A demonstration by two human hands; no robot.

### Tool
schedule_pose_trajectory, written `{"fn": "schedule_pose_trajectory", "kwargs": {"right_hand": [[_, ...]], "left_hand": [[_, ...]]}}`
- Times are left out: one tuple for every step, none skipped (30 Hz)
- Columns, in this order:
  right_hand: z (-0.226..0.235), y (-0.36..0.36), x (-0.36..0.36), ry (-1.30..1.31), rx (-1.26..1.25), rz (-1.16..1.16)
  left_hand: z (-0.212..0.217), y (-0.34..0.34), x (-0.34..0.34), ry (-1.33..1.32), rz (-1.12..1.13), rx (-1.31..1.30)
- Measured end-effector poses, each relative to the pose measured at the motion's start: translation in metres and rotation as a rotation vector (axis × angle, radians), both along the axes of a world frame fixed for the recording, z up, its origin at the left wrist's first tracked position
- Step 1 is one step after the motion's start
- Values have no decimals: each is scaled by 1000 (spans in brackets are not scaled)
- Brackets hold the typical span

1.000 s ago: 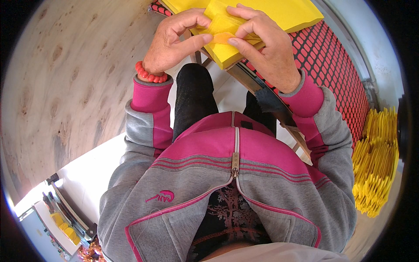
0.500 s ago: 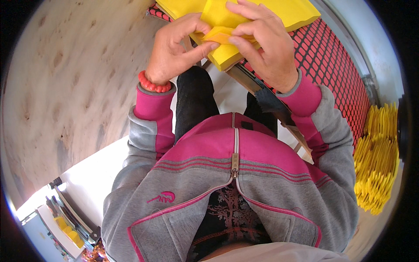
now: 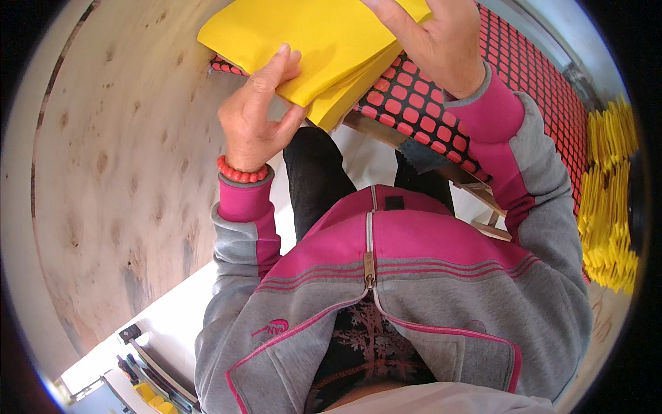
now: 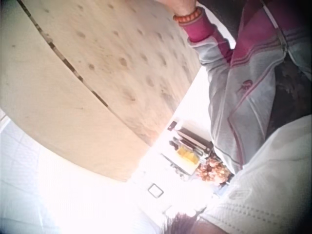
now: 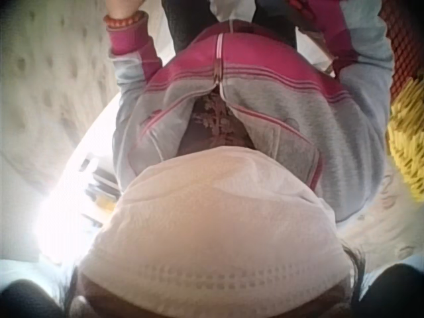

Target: The person folds yellow paper sheets in half on a patterned table, then stacks the folded sheets. The person repeats the folding process with additional sheets and adds them to the stack.

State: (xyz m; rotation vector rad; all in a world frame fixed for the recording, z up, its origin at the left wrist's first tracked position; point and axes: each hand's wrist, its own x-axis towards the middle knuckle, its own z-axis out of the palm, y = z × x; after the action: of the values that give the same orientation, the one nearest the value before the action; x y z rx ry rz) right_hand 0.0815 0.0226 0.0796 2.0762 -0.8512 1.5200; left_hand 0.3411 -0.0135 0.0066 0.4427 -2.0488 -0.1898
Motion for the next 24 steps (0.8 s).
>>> {"fn": "schedule_pose_trajectory", "kwargs": {"right_hand": [[1, 0, -1, -4, 5, -9], [3, -1, -3, -8, 9, -17], [4, -1, -4, -13, 13, -26], [5, -1, -6, -11, 1, -17], [6, -1, -7, -8, -11, -9], [7, -1, -9, -3, -13, -14], [8, -1, -10, 2, -14, -18], [9, -1, -11, 8, -5, -33], [9, -1, -12, 14, 3, -46], [10, -1, -12, -20, 6, -1], [11, -1, -12, -54, 9, 45], [11, -1, -12, -63, 16, 52], [11, -1, -11, -71, 24, 59], [12, 1, -11, -52, 37, 26], [12, 1, -11, -34, 50, -6], [13, 1, -10, -35, 30, 25], [13, 0, -10, -36, 9, 55], [14, 1, -10, -24, 14, 62], [15, 1, -10, -12, 19, 70], [16, 4, -12, 13, 51, 55], [16, 6, -12, 37, 83, 42], [16, 8, -11, 43, 171, 91], [15, 11, -8, 50, 262, 142], [14, 14, -4, 87, 342, 195]], "left_hand": [[3, -2, 2, -77, 5, -42], [7, -3, 4, -118, 0, -69], [11, -4, 6, -159, -5, -96], [14, -5, 6, -195, -14, -120], [17, -5, 5, -233, 3, -121], [20, -3, 4, -266, 16, -119], [23, -2, 3, -301, 31, -105], [26, -1, 2, -317, 28, -124], [29, -1, 2, -337, 28, -133], [31, -1, 2, -357, 28, -142], [33, -1, 1, -369, 24, -140], [34, -2, 1, -381, 21, -139], [34, -4, 2, -390, 15, -128], [33, -6, 1, -379, 2, -121], [33, -9, 0, -365, -15, -106], [31, -11, 0, -348, -32, -91], [30, -12, 0, -319, -37, -54], [28, -13, -1, -286, -43, -17], [26, -14, -1, -248, -47, 23], [23, -14, -2, -214, -39, 81], [20, -13, -3, -175, -26, 144], [18, -13, -2, -144, -15, 197], [17, -14, -2, -115, -29, 291], [16, -17, -1, -92, -44, 376]]}}
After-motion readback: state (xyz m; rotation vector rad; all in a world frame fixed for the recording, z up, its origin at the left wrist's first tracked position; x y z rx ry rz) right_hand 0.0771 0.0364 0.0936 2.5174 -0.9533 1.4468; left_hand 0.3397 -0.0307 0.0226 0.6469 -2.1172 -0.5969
